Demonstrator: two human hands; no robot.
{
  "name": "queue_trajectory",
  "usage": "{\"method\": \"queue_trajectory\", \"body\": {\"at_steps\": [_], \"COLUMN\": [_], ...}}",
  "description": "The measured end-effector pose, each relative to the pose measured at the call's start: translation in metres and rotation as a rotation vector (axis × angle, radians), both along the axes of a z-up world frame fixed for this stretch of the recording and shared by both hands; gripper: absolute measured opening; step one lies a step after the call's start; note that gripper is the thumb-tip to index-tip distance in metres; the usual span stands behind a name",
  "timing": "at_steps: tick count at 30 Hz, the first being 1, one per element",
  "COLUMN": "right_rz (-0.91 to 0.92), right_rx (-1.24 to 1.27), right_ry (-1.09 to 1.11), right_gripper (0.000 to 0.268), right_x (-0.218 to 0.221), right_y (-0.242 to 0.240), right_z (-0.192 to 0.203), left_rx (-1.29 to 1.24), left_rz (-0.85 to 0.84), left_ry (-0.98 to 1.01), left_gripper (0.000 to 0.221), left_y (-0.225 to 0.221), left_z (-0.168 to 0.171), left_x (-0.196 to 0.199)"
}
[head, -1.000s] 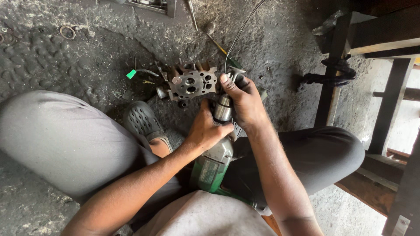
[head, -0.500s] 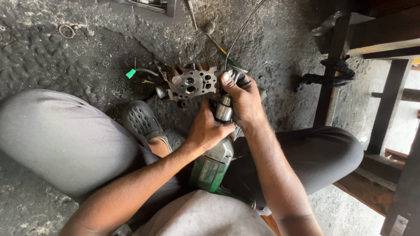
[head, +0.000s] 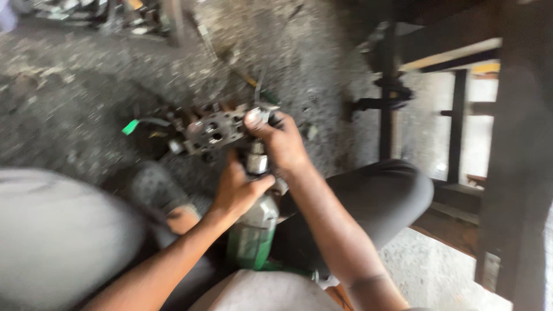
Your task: The person uses a drill with a sanding attachment to clean or smooth the surface of an engine block component, then sets the drill down and uses a cloth to wipe the component.
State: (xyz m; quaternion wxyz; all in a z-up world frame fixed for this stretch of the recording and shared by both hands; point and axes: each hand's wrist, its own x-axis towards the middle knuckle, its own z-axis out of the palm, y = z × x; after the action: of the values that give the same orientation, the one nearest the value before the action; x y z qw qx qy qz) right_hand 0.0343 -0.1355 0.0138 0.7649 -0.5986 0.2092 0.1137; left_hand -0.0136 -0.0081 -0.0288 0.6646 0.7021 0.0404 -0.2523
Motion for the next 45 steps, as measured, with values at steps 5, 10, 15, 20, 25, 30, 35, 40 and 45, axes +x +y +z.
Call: {"method": "queue_trajectory", "body": {"at_steps": [5,10,15,20,25,30,35,40,45], "right_rz": [-0.049,-0.046,-0.043,-0.030,-0.087,-0.141,-0.162,-0.165,-0.126], "right_rx": [0.212,0.320,0.311,0.056,0.024,0.047,0.058,0.056,0.074], "right_ry": [0.107,0.158,0.174,0.099,0.071,0.006,-0.026,-0.024,0.027], "right_gripper": [0.035,0.034,0.034,0.036,0.039,0.056,0.061,0.059,0.061], "right_x": [0.000,0.001,0.000,-0.001,-0.001,0.003,0.003,0.004,0.007], "right_y": [-0.001,-0.006,-0.004,-0.003,0.000,0.002,0.002,0.002,0.000], "right_z": [-0.009,-0.013,-0.006,-0.004,-0.006,-0.010,-0.014,-0.015,-0.014], "left_rx": [-0.027,0.019,-0.037,-0.041,-0.075,-0.066,-0.025,-0.046,-0.057], "left_rz": [0.018,0.008,0.034,-0.015,-0.021,-0.017,-0.007,0.006,0.006], "left_ry": [-0.018,0.040,0.029,0.132,0.119,0.089,0.071,0.046,0.036], "left_gripper": [0.085,0.084,0.088,0.088,0.086,0.087,0.084,0.083,0.080], "left_y": [0.002,0.001,-0.001,-0.001,-0.001,0.000,0.000,-0.001,-0.001], "left_z": [-0.005,-0.004,0.005,0.016,0.015,0.010,0.008,0.006,0.010], "left_x": [0.000,0.003,0.003,0.006,0.008,0.007,0.006,0.005,0.006]}}
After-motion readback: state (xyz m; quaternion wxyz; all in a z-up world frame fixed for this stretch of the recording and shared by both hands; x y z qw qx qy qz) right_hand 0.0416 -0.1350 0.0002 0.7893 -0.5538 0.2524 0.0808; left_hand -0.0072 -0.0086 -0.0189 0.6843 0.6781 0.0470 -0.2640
